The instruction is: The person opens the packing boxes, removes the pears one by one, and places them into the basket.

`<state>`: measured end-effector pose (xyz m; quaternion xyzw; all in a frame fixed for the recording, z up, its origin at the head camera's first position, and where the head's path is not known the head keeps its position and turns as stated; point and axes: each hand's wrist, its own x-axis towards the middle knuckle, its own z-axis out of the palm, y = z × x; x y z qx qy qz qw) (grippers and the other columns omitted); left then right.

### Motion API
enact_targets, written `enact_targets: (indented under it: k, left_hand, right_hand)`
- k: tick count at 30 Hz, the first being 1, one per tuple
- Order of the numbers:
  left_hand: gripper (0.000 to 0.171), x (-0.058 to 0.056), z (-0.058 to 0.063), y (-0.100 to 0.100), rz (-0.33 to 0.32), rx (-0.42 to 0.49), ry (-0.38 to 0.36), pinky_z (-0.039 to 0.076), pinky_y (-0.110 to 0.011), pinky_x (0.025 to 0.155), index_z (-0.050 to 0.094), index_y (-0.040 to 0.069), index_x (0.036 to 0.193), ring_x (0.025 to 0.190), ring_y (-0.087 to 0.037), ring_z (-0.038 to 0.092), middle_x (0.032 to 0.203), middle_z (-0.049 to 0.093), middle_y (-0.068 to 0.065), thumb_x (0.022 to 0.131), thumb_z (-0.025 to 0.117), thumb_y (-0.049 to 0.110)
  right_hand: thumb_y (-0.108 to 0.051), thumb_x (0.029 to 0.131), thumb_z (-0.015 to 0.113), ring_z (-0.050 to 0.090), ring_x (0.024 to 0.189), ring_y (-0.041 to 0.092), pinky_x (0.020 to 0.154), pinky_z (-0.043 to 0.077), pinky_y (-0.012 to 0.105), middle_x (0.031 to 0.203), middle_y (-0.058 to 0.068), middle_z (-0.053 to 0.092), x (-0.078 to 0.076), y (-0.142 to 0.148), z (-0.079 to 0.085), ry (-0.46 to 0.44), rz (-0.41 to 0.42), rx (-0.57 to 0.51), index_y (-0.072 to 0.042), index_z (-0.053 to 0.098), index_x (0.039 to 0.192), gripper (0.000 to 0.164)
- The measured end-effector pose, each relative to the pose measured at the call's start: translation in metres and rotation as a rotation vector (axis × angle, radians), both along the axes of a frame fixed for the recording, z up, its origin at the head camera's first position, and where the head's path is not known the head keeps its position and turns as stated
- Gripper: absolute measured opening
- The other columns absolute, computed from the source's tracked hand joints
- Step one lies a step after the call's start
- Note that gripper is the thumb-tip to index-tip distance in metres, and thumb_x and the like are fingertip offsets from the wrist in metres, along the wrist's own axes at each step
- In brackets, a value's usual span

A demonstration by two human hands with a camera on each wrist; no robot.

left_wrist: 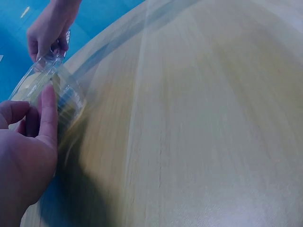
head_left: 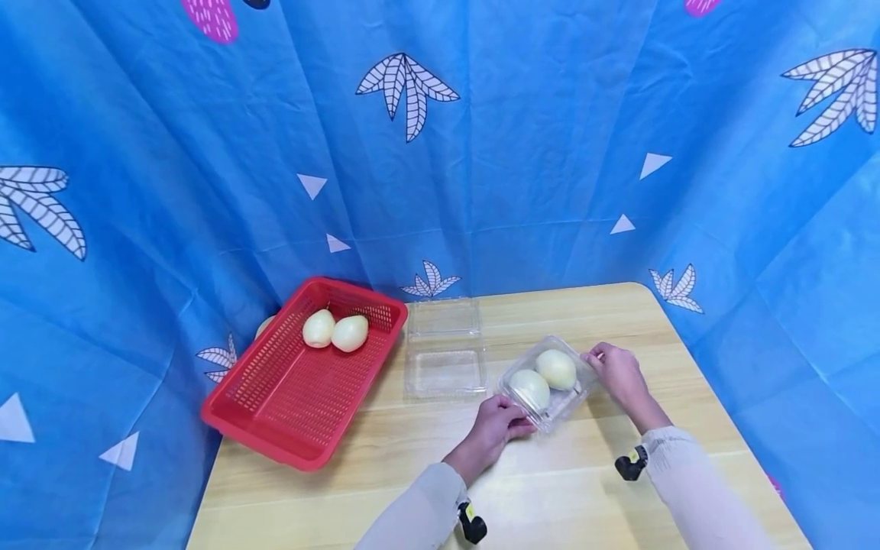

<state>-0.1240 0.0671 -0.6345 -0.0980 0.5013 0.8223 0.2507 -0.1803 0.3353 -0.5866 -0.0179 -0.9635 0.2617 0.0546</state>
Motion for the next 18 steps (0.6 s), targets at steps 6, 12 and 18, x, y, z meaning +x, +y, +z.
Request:
enact_targets:
  k: [6, 12, 18]
  left_hand:
    - [0.022, 0.001, 0.003, 0.002, 0.023, -0.008, -0.028, 0.068, -0.04, 0.083, 0.05, 0.005, 0.092, 0.076, -0.022, 0.07, 0.085, 0.063, -0.012, 0.089, 0.06, -0.014]
    - [0.023, 0.002, 0.005, 0.005, 0.027, 0.0, -0.035, 0.067, -0.043, 0.086, 0.048, 0.006, 0.09, 0.077, -0.022, 0.068, 0.085, 0.062, -0.012, 0.088, 0.061, -0.013]
    - [0.024, 0.003, 0.007, 0.006, 0.049, -0.018, -0.032, 0.068, -0.042, 0.084, 0.047, 0.007, 0.09, 0.076, -0.022, 0.068, 0.086, 0.063, -0.014, 0.089, 0.061, -0.012]
  right_hand:
    - [-0.036, 0.098, 0.07, 0.059, 0.067, 0.021, 0.056, 0.046, 0.028, 0.078, 0.011, 0.073, 0.004, -0.003, 0.008, -0.191, -0.204, -0.157, -0.001, 0.075, 0.089, 0.036]
    - [-0.035, 0.097, 0.069, 0.056, 0.066, 0.017, 0.056, 0.045, 0.028, 0.071, 0.005, 0.071, 0.011, 0.0, 0.014, -0.309, -0.322, -0.305, 0.001, 0.077, 0.092, 0.037]
    - [-0.03, 0.098, 0.067, 0.06, 0.064, 0.014, 0.057, 0.053, 0.029, 0.067, 0.001, 0.068, 0.017, -0.004, 0.016, -0.349, -0.35, -0.423, 0.004, 0.076, 0.103, 0.035]
